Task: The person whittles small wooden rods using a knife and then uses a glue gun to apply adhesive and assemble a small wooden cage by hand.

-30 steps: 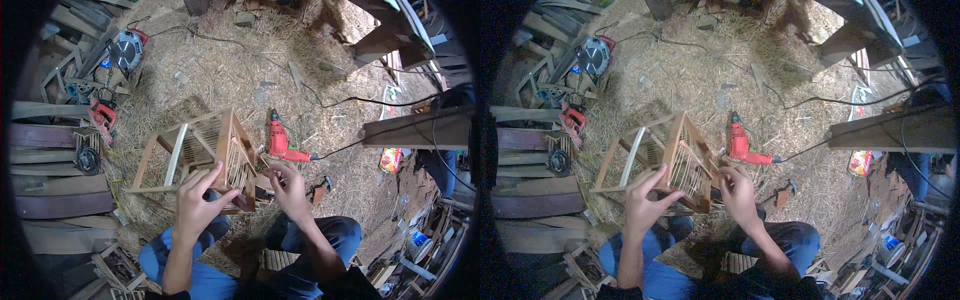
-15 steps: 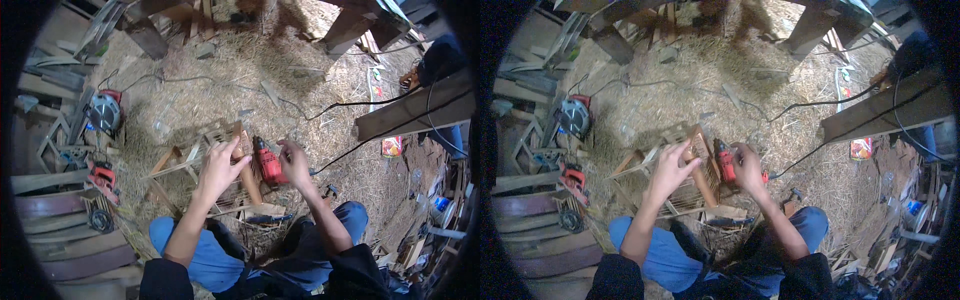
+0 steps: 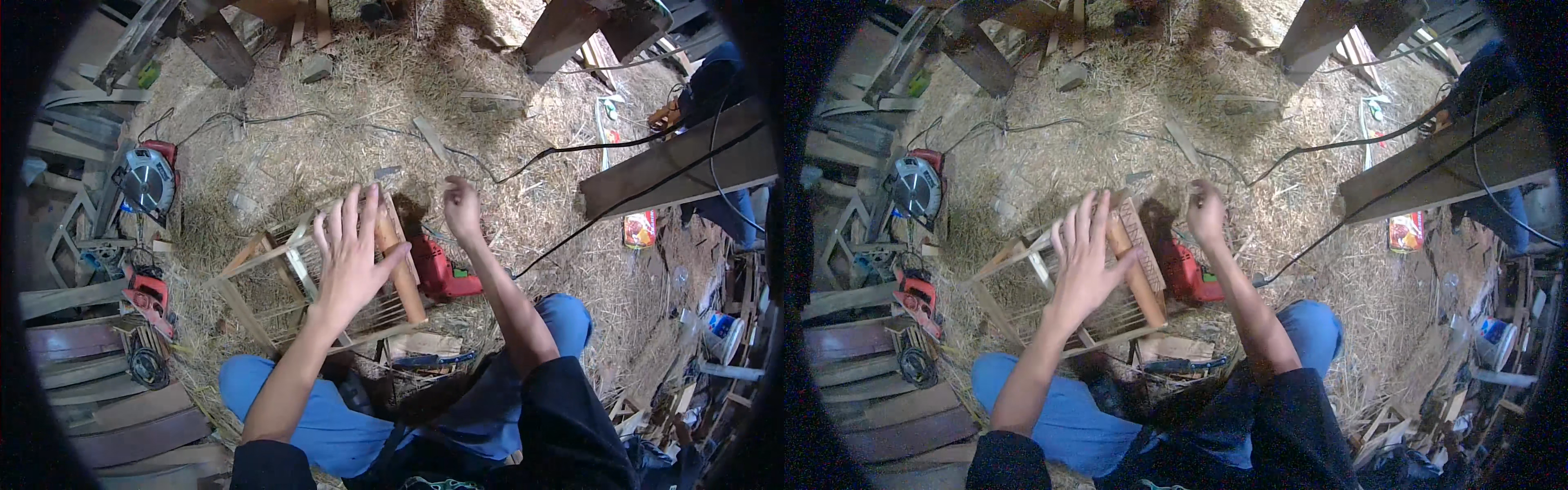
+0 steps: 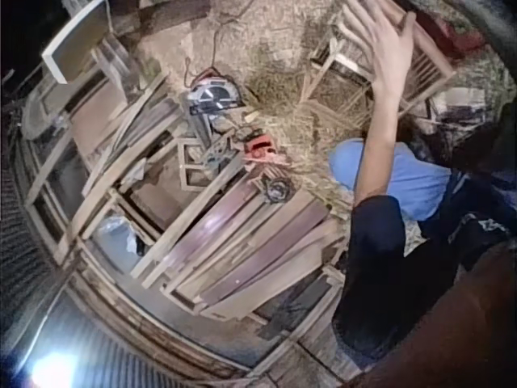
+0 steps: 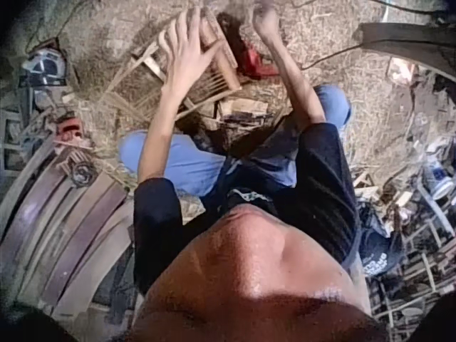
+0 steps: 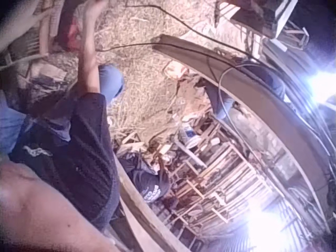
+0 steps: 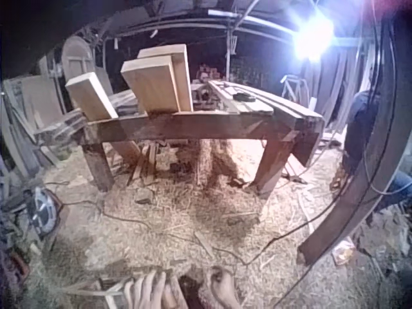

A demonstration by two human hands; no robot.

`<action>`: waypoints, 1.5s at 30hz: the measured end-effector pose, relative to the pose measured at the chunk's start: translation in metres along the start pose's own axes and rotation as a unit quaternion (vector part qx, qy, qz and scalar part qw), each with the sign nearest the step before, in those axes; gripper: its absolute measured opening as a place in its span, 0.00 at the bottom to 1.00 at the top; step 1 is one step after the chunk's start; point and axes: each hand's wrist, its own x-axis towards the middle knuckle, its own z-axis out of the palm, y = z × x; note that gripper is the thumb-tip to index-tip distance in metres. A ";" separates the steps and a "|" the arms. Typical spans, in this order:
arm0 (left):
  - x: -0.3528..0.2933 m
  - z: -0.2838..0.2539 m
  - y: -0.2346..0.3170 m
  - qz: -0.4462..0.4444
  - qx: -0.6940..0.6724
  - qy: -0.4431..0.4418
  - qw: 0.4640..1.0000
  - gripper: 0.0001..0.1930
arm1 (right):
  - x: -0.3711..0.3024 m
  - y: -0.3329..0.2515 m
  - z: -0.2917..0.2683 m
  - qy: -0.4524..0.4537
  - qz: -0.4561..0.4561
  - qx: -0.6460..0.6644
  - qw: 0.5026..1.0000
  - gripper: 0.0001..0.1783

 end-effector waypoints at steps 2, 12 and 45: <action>0.001 0.009 -0.002 -0.010 0.021 0.009 1.000 0.44 | -0.010 -0.001 -0.016 0.032 -0.058 -0.103 0.993 0.24; -0.020 0.036 0.007 -0.006 -0.001 -0.051 0.999 0.46 | -0.121 0.012 -0.087 -0.211 -0.174 -0.317 0.908 0.31; -0.087 0.021 -0.006 -0.033 -0.065 0.047 0.996 0.52 | -0.171 -0.063 -0.110 -0.327 -0.176 -0.349 0.861 0.49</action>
